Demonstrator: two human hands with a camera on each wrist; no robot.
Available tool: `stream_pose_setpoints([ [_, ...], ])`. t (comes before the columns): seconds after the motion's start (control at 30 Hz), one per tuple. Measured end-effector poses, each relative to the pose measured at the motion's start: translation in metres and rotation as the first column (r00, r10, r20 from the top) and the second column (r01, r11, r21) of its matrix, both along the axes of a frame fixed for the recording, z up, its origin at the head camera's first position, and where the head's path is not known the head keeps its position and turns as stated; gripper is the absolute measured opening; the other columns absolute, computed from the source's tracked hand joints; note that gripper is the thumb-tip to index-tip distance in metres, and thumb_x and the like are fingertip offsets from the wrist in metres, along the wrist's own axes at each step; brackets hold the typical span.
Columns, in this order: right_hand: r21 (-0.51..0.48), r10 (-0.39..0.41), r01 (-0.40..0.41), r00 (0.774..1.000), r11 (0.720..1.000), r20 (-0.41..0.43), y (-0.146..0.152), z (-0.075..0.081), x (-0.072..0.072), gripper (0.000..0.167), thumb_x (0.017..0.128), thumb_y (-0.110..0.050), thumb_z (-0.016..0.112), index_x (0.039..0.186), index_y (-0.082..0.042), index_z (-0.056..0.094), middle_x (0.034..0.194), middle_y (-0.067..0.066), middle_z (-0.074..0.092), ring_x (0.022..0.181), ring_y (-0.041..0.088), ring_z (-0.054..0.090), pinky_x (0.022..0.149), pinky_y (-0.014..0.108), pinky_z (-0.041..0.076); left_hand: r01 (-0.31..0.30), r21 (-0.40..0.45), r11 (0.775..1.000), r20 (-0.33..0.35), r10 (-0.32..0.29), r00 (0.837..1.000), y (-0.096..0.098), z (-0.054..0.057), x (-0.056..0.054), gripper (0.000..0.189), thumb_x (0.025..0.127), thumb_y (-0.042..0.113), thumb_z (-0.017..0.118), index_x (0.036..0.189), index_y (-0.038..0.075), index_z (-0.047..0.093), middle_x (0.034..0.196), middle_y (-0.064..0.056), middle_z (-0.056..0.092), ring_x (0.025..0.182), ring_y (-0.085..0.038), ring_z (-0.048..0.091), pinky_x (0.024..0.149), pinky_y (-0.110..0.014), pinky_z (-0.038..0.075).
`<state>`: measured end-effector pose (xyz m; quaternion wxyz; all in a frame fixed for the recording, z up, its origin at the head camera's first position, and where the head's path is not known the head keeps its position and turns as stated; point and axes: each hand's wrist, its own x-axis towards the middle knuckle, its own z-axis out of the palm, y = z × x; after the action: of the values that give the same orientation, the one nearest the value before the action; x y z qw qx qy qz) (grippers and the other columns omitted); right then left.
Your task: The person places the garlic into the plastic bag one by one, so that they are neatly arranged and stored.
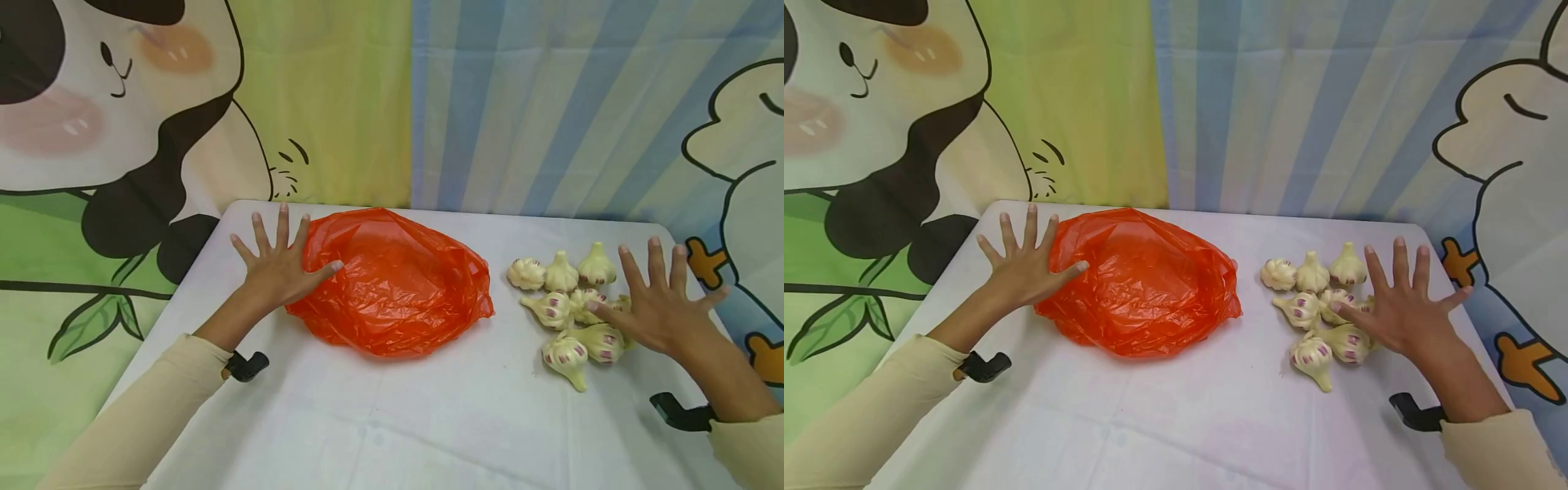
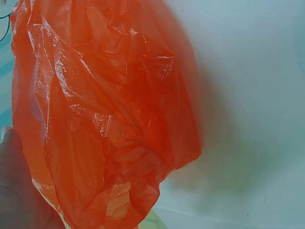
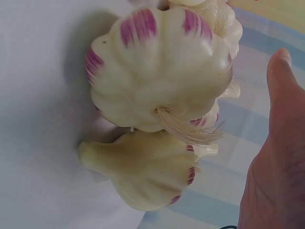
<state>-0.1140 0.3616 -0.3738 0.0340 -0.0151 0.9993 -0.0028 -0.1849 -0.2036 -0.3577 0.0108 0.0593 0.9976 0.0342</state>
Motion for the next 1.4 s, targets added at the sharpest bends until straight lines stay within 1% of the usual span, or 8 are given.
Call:
stream_pose_setpoints([
  [0.13,0.017,0.018,-0.017,0.999,1.000,-0.029,0.001,-0.004,0.008,0.108,0.086,-0.073,0.044,0.152,-0.017,-0.020,0.148,0.020,-0.036,0.131,0.043,-0.036,0.080,0.079,-0.022,-0.004,0.019,1.000,0.020,0.004,1.000,-0.003,-0.002,0.000,0.108,0.080,0.085,0.031,0.157,0.016,0.001,0.156,-0.019,-0.024,0.133,-0.049,-0.031,0.088,-0.067,-0.032],
  [0.27,0.006,0.046,-0.046,0.997,0.999,-0.062,-0.001,-0.004,0.017,0.107,0.086,-0.073,0.045,0.153,-0.016,-0.016,0.150,0.021,-0.033,0.133,0.043,-0.033,0.082,0.077,-0.024,0.003,0.051,0.999,-0.003,-0.003,1.000,-0.006,-0.003,0.000,0.098,0.088,0.072,0.040,0.156,0.008,0.013,0.156,-0.031,0.001,0.139,-0.055,-0.009,0.092,-0.067,-0.029],
  [0.53,-0.118,0.121,-0.147,0.971,0.982,-0.206,-0.014,-0.003,0.033,0.109,0.081,-0.065,0.063,0.157,-0.016,0.002,0.158,0.022,-0.013,0.141,0.047,-0.015,0.092,0.077,-0.016,-0.034,0.239,0.970,-0.093,0.058,0.994,-0.015,-0.009,0.001,0.077,0.093,0.039,0.059,0.149,-0.003,0.028,0.140,-0.033,0.040,0.126,-0.053,0.035,0.103,-0.074,-0.001],
  [0.67,-0.233,0.152,-0.220,0.948,0.947,-0.278,-0.018,-0.010,0.045,0.110,0.075,-0.047,0.080,0.156,-0.012,0.013,0.159,0.022,-0.001,0.142,0.048,-0.003,0.101,0.074,-0.007,-0.088,0.392,0.916,-0.051,0.117,0.992,-0.019,-0.016,0.001,0.076,0.094,0.035,0.060,0.150,-0.002,0.024,0.139,-0.032,0.043,0.120,-0.051,0.043,0.101,-0.070,0.024],
  [0.83,-0.401,0.157,-0.313,0.913,0.861,-0.376,-0.026,-0.023,0.063,0.106,0.064,-0.009,0.090,0.152,-0.010,0.032,0.158,0.016,0.021,0.141,0.042,0.018,0.104,0.068,0.020,-0.177,0.581,0.794,0.069,0.169,0.983,-0.020,-0.024,0.003,0.075,0.098,0.042,0.051,0.154,0.003,0.018,0.143,-0.027,0.040,0.123,-0.046,0.043,0.095,-0.061,0.041],
  [0.97,-0.457,0.124,-0.352,0.881,0.817,-0.457,-0.033,-0.032,0.077,0.100,0.055,0.004,0.091,0.144,-0.008,0.046,0.145,0.012,0.044,0.135,0.011,0.035,0.109,0.024,0.029,-0.233,0.646,0.727,0.140,0.187,0.972,-0.022,-0.029,0.003,0.074,0.099,0.047,0.047,0.155,0.008,0.017,0.146,-0.025,0.038,0.127,-0.043,0.043,0.097,-0.057,0.041],
  [1.07,-0.501,0.099,-0.367,0.870,0.784,-0.483,-0.037,-0.037,0.085,0.094,0.052,0.009,0.090,0.137,-0.005,0.053,0.132,0.010,0.054,0.118,-0.005,0.044,0.094,0.003,0.030,-0.251,0.666,0.702,0.170,0.185,0.968,-0.024,-0.032,0.002,0.072,0.100,0.046,0.046,0.155,0.009,0.018,0.148,-0.024,0.036,0.129,-0.042,0.040,0.099,-0.056,0.040],
  [1.4,-0.551,0.088,-0.379,0.872,0.744,-0.481,-0.042,-0.052,0.102,0.078,0.054,0.010,0.089,0.126,-0.004,0.062,0.115,0.009,0.062,0.099,0.001,0.056,0.085,0.006,0.040,-0.251,0.683,0.686,0.167,0.187,0.968,-0.022,-0.036,0.002,0.067,0.100,0.042,0.046,0.154,0.008,0.024,0.149,-0.023,0.035,0.132,-0.040,0.038,0.101,-0.055,0.039],
])
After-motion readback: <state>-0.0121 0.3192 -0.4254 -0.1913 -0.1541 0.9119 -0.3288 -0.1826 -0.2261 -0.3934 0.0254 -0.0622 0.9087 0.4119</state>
